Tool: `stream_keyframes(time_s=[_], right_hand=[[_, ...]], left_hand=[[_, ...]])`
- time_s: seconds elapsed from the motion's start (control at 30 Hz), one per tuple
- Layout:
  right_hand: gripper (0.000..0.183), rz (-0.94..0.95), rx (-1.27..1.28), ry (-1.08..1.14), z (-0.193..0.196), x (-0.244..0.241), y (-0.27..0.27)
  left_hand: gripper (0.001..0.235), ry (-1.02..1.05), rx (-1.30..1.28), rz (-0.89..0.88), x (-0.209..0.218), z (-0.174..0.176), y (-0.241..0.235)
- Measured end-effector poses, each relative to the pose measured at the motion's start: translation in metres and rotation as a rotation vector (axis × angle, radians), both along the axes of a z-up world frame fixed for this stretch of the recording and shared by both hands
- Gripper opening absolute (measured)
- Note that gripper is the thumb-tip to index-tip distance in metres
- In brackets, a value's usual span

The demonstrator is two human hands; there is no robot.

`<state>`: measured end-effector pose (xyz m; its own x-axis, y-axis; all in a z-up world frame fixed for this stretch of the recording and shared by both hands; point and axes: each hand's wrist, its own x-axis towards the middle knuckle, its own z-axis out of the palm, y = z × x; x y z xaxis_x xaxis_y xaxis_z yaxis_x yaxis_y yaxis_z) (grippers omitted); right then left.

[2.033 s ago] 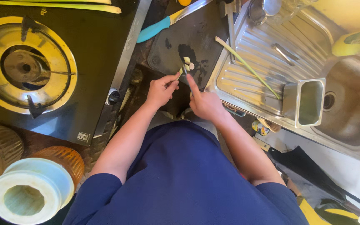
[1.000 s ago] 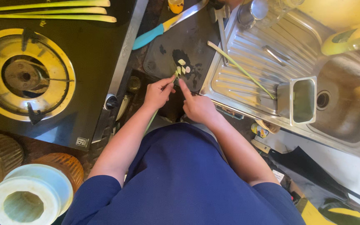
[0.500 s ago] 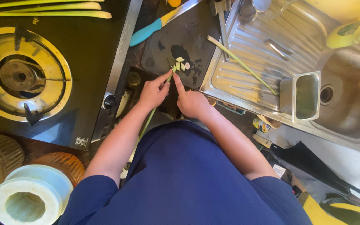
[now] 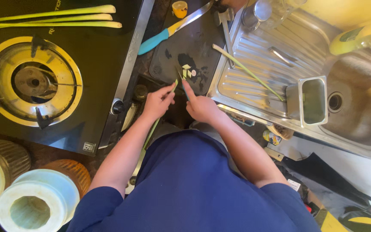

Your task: The person chops lemongrass stalks into small pieces on a dark cutting board using a blue-handled knife and places the pieces into a small metal container near a sink.

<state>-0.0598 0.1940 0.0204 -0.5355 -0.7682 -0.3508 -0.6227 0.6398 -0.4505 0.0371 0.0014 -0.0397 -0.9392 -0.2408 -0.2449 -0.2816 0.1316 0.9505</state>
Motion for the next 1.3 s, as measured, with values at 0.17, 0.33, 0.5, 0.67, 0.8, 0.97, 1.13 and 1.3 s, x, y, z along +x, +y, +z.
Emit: stream_keyframes(time_s=[0.17, 0.33, 0.5, 0.67, 0.8, 0.97, 1.13, 1.3], right_hand=[[0.089, 0.038, -0.048, 0.096, 0.011, 0.012, 0.006], [0.089, 0.069, 0.025, 0.115, 0.015, 0.018, 0.001], [0.093, 0.071, 0.119, 0.044, 0.001, 0.006, -0.011], [0.095, 0.053, 0.176, 0.034, 0.002, 0.008, -0.015], [0.093, 0.078, 0.08, 0.054, 0.002, 0.006, -0.004], [0.088, 0.019, -0.035, 0.118, 0.009, 0.008, 0.004], [0.088, 0.028, 0.011, 0.131, 0.011, 0.014, 0.002], [0.093, 0.04, -0.033, 0.07, 0.001, 0.014, 0.002]], left_hand=[[0.035, -0.009, 0.127, 0.061, -0.026, -0.008, 0.005], [0.038, 0.074, 0.055, 0.038, -0.022, -0.002, 0.006], [0.052, -0.023, -0.202, -0.083, -0.01, 0.003, 0.005], [0.049, 0.047, 0.053, 0.157, -0.021, -0.004, 0.01], [0.044, 0.12, 0.04, 0.107, -0.02, -0.009, 0.006], [0.039, 0.005, 0.048, 0.028, -0.015, -0.002, 0.01], [0.037, 0.099, 0.047, 0.038, -0.02, -0.003, 0.014], [0.043, 0.1, -0.078, -0.017, -0.015, 0.009, 0.013]])
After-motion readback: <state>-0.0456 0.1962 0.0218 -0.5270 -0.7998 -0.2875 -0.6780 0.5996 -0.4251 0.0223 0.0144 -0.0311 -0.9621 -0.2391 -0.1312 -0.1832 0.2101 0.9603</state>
